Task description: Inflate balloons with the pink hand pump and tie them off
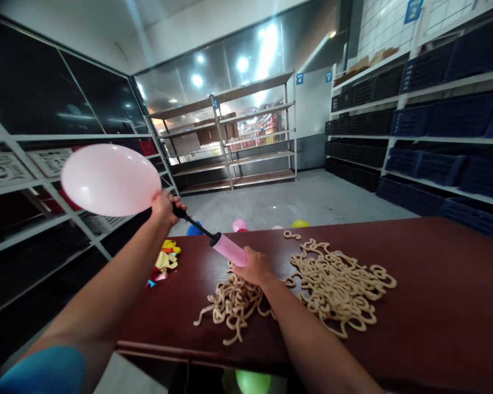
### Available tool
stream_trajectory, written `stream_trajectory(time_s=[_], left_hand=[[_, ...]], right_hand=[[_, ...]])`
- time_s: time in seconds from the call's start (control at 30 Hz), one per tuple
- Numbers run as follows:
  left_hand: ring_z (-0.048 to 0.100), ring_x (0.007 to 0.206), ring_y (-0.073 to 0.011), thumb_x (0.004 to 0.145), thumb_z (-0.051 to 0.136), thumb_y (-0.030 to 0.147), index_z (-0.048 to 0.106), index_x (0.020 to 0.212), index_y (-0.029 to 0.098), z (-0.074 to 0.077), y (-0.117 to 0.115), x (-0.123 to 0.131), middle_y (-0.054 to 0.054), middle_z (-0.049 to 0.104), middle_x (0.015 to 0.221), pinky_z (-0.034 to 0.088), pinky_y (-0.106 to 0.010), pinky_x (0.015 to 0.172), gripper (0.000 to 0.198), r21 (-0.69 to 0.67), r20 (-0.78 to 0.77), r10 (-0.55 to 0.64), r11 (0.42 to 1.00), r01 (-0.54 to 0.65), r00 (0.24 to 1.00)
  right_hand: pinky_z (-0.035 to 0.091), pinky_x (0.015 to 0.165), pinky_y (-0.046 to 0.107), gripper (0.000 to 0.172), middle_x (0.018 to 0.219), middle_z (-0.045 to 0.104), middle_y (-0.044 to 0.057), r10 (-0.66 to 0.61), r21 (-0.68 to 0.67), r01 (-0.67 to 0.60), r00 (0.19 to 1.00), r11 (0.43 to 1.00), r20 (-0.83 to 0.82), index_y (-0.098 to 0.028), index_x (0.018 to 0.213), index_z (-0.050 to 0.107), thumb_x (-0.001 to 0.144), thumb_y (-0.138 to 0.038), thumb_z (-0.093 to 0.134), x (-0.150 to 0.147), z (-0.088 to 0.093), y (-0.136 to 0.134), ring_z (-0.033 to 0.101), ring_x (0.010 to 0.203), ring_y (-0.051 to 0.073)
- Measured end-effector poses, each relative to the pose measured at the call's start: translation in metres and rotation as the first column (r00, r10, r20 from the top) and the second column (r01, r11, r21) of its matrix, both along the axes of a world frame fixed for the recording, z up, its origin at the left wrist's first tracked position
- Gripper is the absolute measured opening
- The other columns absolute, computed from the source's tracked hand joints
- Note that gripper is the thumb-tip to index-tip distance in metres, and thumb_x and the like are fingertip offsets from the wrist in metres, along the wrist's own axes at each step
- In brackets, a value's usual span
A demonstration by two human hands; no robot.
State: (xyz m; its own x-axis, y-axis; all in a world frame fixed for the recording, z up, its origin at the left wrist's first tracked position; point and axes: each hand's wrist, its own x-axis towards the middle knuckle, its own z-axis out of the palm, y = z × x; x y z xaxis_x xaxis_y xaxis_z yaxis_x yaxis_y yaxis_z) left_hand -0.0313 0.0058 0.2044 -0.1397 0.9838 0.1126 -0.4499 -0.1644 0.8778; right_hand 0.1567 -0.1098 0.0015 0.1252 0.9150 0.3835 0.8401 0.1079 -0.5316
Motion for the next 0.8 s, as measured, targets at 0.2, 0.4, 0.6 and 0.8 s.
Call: stream_trajectory(time_s=[0.2, 0.4, 0.6, 0.8], left_hand=[[0.032, 0.032, -0.0088, 0.072, 0.043, 0.023, 0.024, 0.054, 0.02, 0.02, 0.007, -0.005, 0.003, 0.032, 0.041, 0.032, -0.022, 0.034, 0.027, 0.036, -0.015, -0.02, 0.999, 0.021, 1.0], [0.033, 0.031, -0.0095, 0.075, 0.042, 0.027, 0.027, 0.053, 0.021, -0.026, -0.008, 0.035, 0.003, 0.034, 0.04, 0.034, -0.024, 0.034, 0.028, 0.005, -0.038, -0.043, 0.999, 0.043, 0.998], [0.034, 0.031, -0.0093, 0.076, 0.045, 0.029, 0.028, 0.051, 0.021, -0.07, -0.024, 0.066, 0.003, 0.034, 0.037, 0.033, -0.023, 0.034, 0.031, -0.052, -0.004, -0.061, 0.997, 0.061, 0.998], [0.033, 0.031, -0.0092, 0.074, 0.044, 0.025, 0.027, 0.051, 0.02, -0.04, -0.015, 0.046, 0.004, 0.032, 0.037, 0.033, -0.023, 0.035, 0.029, -0.019, -0.009, -0.066, 0.998, 0.066, 0.998]], right_hand=[[0.036, 0.061, 0.027, 0.039, 0.08, 0.065, 0.005, -0.029, -0.006, 0.029, 1.0, 1.0, 0.012, -0.02, 0.092, 0.053, 0.066, -0.047, 0.063, 0.0, -0.005, 0.001, 0.061, 0.074, 0.02], [0.035, 0.059, 0.027, 0.036, 0.079, 0.065, 0.005, -0.042, -0.025, 0.043, 0.999, 0.999, 0.027, -0.02, 0.09, 0.054, 0.068, -0.047, 0.06, 0.0, -0.009, 0.001, 0.061, 0.071, 0.021], [0.036, 0.061, 0.027, 0.037, 0.08, 0.065, 0.005, -0.048, -0.026, 0.049, 0.998, 0.998, 0.04, -0.02, 0.092, 0.054, 0.068, -0.047, 0.061, -0.001, -0.007, 0.0, 0.061, 0.072, 0.02], [0.037, 0.061, 0.027, 0.038, 0.08, 0.065, 0.004, -0.035, 0.008, 0.034, 0.999, 0.999, 0.033, -0.02, 0.091, 0.053, 0.068, -0.05, 0.06, 0.0, -0.004, 0.002, 0.061, 0.073, 0.02]])
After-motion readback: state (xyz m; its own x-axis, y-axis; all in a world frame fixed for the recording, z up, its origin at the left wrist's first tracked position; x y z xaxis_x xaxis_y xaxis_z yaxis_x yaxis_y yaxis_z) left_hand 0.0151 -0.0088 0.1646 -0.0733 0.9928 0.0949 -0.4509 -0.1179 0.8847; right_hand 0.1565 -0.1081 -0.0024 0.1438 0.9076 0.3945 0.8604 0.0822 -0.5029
